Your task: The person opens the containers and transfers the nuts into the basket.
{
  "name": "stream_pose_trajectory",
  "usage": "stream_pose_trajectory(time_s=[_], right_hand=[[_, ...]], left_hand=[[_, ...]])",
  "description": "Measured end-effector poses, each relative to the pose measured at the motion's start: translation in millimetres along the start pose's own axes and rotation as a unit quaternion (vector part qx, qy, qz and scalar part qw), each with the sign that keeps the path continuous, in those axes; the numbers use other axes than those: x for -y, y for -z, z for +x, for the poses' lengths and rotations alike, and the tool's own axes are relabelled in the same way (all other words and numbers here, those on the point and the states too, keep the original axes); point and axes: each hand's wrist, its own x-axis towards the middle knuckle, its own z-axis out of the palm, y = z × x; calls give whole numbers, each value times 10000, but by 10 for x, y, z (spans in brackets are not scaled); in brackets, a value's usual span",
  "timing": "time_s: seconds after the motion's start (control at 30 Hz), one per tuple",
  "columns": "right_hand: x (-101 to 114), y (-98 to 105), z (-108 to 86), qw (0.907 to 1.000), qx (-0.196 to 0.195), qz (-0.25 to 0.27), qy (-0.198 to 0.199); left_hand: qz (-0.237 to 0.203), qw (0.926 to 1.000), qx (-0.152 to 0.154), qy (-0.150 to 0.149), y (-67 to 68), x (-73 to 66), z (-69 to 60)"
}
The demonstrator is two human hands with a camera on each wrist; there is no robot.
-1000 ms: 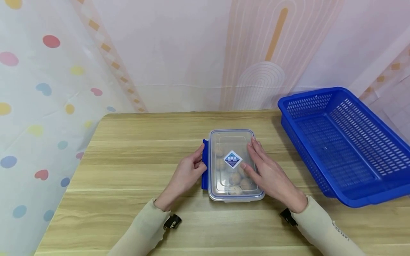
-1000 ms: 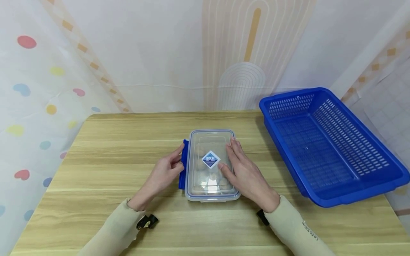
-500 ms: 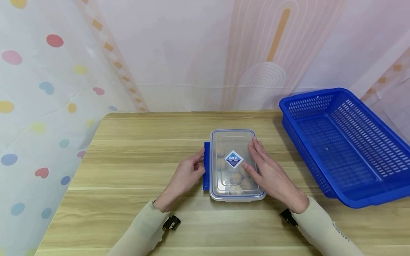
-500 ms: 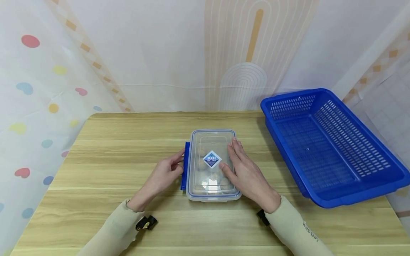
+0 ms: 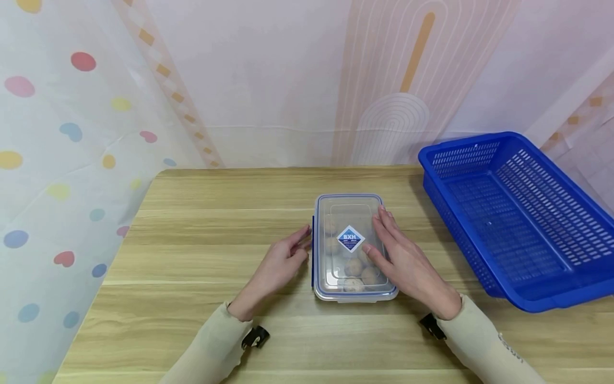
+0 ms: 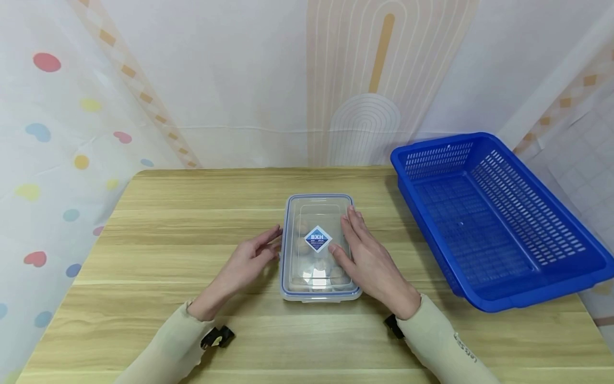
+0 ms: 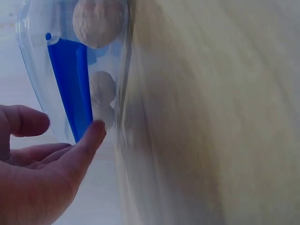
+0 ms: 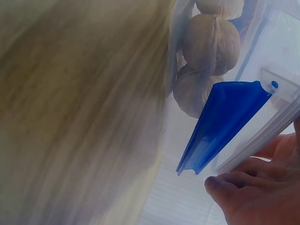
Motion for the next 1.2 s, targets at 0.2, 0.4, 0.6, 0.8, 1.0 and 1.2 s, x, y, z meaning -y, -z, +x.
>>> stream_pose_trajectory(time_s=[0.2, 0.4, 0.6, 0.8, 1.0, 1.2], right_hand=[[-18, -2, -22, 9994, -123, 295, -109], [-10, 26, -79, 9985, -240, 432, -254], [4, 33, -145, 9963, -188, 685, -479], [18, 61, -211, 9941, -211, 821, -673], [19, 76, -250, 9926, -270, 937, -724], [6, 83, -280, 9912, -241, 1054, -758]], left_hand=[[-226, 9994, -258, -15, -38, -69, -71], [-239, 9988, -400, -133, -93, -100, -129], [-27, 9984, -468, -311, -139, -118, -171], [222, 9971, -538, -496, -174, -139, -200], [410, 9963, -538, -531, -187, -165, -225], [600, 9957, -536, -464, -193, -166, -233]])
